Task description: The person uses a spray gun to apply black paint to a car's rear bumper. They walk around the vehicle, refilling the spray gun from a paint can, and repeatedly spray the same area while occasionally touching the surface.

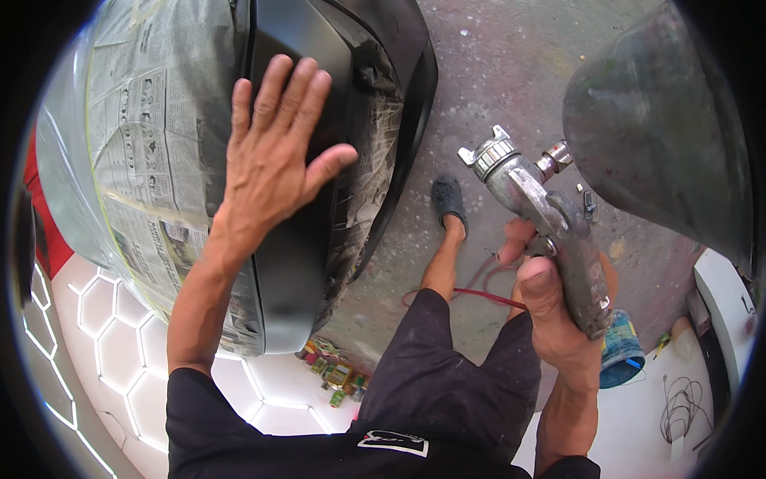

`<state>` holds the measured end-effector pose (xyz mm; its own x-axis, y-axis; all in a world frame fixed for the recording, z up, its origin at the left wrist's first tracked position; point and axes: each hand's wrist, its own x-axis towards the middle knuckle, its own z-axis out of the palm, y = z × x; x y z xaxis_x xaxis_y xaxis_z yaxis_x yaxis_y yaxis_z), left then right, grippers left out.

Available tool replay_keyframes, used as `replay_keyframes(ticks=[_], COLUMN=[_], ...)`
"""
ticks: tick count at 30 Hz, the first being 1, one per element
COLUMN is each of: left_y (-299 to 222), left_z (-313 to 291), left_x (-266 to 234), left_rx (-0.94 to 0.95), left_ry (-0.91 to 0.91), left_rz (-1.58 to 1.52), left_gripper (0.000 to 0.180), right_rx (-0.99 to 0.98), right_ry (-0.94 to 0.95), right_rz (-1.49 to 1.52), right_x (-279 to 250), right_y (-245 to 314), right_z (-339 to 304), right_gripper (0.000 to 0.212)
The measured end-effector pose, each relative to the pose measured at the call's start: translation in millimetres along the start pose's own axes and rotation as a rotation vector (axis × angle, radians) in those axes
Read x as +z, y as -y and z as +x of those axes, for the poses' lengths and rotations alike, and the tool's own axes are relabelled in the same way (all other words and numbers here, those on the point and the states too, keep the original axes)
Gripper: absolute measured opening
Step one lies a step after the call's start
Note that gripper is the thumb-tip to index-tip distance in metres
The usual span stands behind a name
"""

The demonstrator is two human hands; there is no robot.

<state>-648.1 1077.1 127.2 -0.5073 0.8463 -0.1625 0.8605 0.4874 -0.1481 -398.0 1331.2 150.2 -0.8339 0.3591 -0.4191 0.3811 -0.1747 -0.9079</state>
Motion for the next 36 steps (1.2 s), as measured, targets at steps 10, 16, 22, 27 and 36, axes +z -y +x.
replay_keyframes(ticks=[10, 16, 22, 27, 36], left_y=[-40.0, -18.5, 11.2, -54.2, -0.1], left_z=[-42.6, -22.4, 8.5, -52.1, -9.5], left_x=[14.0, -1.3, 7.4, 18.8, 1.7], left_rx=[0.055, -0.027, -0.117, 0.067, -0.168], left_ry=[0.18, 0.033, -0.095, 0.167, -0.11], left_rz=[-0.076, -0.045, 0.076, -0.131, 0.039], left_gripper=[0.099, 0.09, 0.088, 0.092, 0.089], right_rx=[0.022, -0.006, -0.036, 0.037, -0.023], right_ry=[0.048, -0.018, 0.027, 0.061, 0.051], right_rz=[0.002, 0.043, 0.028, 0.028, 0.039], right_x=[2.5, 1.9, 3.0, -1.6, 3.0], right_y=[2.3, -0.7, 2.4, 4.2, 1.4], right_z=[0.3, 1.1, 5.3, 1.2, 0.2], right_gripper=[0.063, 0.059, 0.057, 0.057, 0.057])
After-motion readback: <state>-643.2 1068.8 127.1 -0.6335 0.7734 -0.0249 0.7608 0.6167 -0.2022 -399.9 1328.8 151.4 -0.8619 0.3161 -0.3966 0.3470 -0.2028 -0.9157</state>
